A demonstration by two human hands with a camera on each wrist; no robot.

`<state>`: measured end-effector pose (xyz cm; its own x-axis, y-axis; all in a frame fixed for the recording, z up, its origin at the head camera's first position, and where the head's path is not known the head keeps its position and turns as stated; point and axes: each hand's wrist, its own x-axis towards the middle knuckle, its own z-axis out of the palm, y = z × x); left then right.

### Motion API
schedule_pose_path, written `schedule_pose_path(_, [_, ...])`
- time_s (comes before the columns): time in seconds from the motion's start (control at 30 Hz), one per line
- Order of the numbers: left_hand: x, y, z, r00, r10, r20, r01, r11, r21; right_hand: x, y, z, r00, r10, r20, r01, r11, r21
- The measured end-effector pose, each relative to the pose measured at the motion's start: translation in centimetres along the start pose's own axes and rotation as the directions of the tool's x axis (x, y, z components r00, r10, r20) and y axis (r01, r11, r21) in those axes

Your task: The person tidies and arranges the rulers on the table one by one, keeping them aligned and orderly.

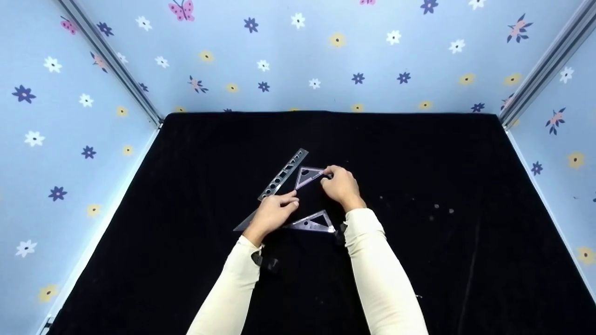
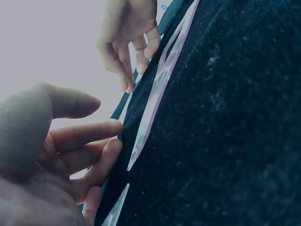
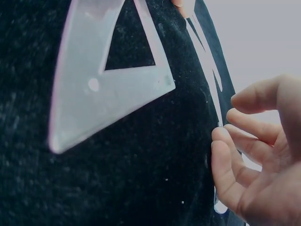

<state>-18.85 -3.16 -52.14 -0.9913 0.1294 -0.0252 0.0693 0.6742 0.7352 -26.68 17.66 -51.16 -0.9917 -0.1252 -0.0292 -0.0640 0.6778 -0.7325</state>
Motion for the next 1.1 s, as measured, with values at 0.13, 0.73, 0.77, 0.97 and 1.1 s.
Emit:
schedule_pose_path(0.13, [0.01,0.0,-0.06,1.0,-0.002,0.007,0.002,1.0,-0.016,0.09,0.16,0.09,1.0,0.008,-0.02,-0.007,0.999,0.036])
schedule_pose_path(0.73, [0.42,-0.38,-0.58,0.999,0.024,0.029,-0.019,0.989,-0.15,-0.24,0.22,0.39,0.999,-0.001,-0.045,0.002,1.0,0.031])
schedule_pose_path(0.77, [0.45,-0.4,-0.59,0.999,0.027,0.036,-0.021,0.988,-0.155,-0.22,0.21,0.38,0.999,0.006,-0.043,-0.004,0.999,0.044])
schedule_pose_path(0.97, [0.62,-0.47,-0.58,0.999,-0.008,0.037,0.017,0.967,-0.255,-0.04,-0.05,0.08,0.994,0.107,0.001,-0.105,0.966,0.235])
schedule_pose_path(1.1, [0.61,-0.48,-0.44,0.999,-0.034,0.026,0.041,0.931,-0.364,-0.08,-0.26,-0.24,0.977,0.204,0.068,-0.214,0.895,0.392])
